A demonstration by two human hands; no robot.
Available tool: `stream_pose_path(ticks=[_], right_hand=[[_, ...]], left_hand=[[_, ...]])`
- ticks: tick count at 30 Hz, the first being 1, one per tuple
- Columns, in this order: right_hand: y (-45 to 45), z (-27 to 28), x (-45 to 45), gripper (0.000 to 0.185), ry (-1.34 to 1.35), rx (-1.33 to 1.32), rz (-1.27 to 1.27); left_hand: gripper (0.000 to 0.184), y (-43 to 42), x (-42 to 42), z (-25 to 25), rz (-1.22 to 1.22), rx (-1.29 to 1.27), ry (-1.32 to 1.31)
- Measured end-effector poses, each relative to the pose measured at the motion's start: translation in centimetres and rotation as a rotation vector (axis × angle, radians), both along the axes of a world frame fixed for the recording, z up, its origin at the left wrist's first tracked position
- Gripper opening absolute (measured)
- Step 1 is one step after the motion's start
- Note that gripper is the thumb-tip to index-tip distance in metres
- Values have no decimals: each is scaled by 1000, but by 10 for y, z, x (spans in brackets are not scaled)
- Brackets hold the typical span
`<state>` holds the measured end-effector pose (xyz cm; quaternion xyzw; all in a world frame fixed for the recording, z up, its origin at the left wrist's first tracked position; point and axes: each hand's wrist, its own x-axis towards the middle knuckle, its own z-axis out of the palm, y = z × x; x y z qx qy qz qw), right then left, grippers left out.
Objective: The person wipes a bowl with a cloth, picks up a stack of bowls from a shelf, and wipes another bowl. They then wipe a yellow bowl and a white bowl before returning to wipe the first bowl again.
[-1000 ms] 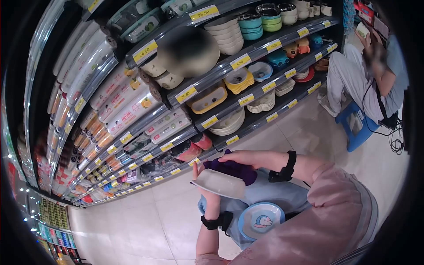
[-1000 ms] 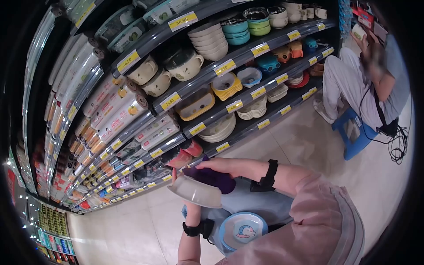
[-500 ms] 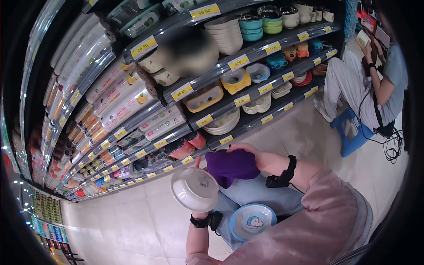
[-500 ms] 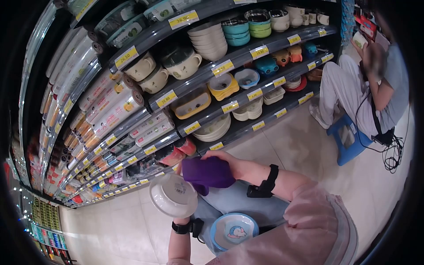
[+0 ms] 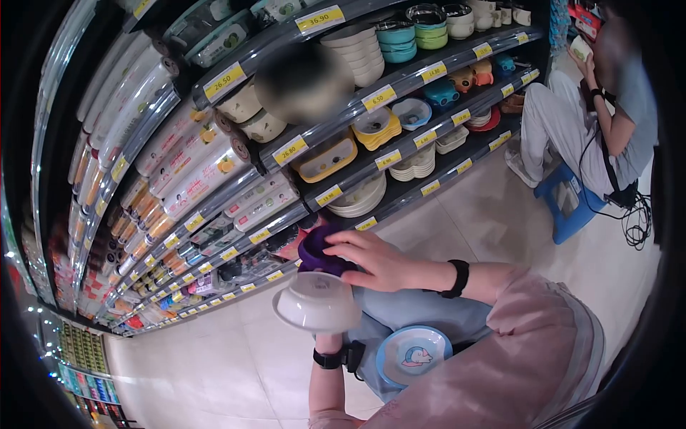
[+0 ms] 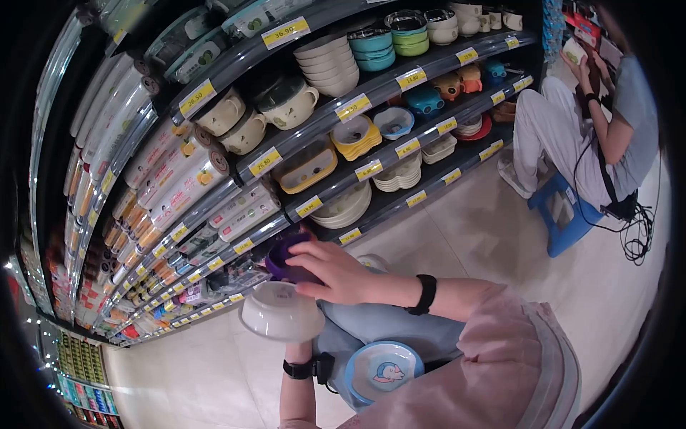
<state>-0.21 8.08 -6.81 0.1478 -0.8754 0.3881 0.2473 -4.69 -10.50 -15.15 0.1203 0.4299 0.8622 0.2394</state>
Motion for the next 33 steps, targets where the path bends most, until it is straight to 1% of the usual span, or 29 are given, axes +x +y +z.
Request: stream_pose_path(ticks=[2, 3, 4, 6, 8, 9, 10, 11, 12, 13, 14, 15, 16, 17, 18, 19, 20, 21, 22, 24, 25, 26, 27, 28, 29, 30, 31, 32, 33], right_hand=[[3, 9, 16, 56, -58, -72, 138], [-1, 17, 24, 62, -142, -74, 163], [-7, 13, 29, 66, -254, 100, 106], [-15, 5, 28, 66, -193, 40, -17], [-11, -2, 20, 61, -220, -1, -158], [-9, -4, 15, 53, -191, -38, -225], [-3, -12, 9, 47, -299, -64, -236], [3, -21, 1, 44, -252, -117, -237], [10, -25, -4, 41, -201, -170, -239], [17, -25, -7, 41, -204, -163, -229], [27, -23, -8, 38, -398, -432, -181], [37, -21, -8, 35, -591, -702, -137], [48, -25, -11, 33, -635, -811, -165], [61, -35, -13, 34, -608, -880, -199], [78, -45, -14, 35, -577, -943, -244], [97, -55, -14, 35, -569, -926, -290], [119, -64, -13, 35, -524, -936, -351], [142, -71, -10, 35, -482, -942, -413], [164, -78, -10, 35, -423, -937, -474], [235, -143, -30, 33, -244, -703, -735], [270, -164, -41, 29, -137, -574, -848], [247, -91, -31, 27, -191, -881, -781], [268, -95, -43, 27, -153, -864, -756], [290, -99, -57, 27, -186, -878, -757], [328, -132, -81, 26, -38, -686, -829], [337, -129, -97, 26, -9, -769, -807], [340, -115, -108, 26, -123, -856, -815], [352, -119, -122, 29, -155, -891, -823], [351, -114, -134, 32, -182, -1009, -826]], left_hand=[[33, 9, -10, 0, 186, -59, 65], [32, 13, -14, 0, 262, -75, 79], [31, 17, -17, -1, 324, -81, 83], [31, 23, -14, 4, 373, -74, 37], [32, 23, -12, 3, 422, -80, -6], [37, 23, -12, -2, 406, -170, 43], [42, 23, -11, -5, 391, -261, 88], [48, 22, -7, -2, 322, -306, 126], [48, 17, -3, -6, 336, -310, 112], [51, 15, -4, -10, 269, -353, 157], [54, 17, -6, -9, 196, -389, 208], [54, 20, -8, -7, 195, -378, 208], [52, 22, -9, -4, 175, -286, 192], [51, 25, -10, 2, 146, -191, 174], [56, 25, -13, 7, 126, -173, 214], [51, 21, -17, 4, 108, -123, 123], [45, 21, -18, 3, 166, -116, 94], [41, 22, -17, 7, 176, -105, 37], [39, 20, -19, 2, 161, -71, 65], [40, 23, -15, 12, 195, -103, 81], [41, 21, -18, 10, 177, -87, 69], [42, 20, -17, 7, 172, -80, 54], [46, 21, -16, 9, 185, -98, 42], [42, 20, -17, 8, 194, -66, -28], [40, 22, -18, 13, 193, -82, -50], [39, 21, -18, 16, 178, -100, -73], [39, 20, -16, 18, 187, -123, -69], [42, 23, -16, 21, 202, -85, -110], [48, 27, -18, 23, 211, -43, -152]])
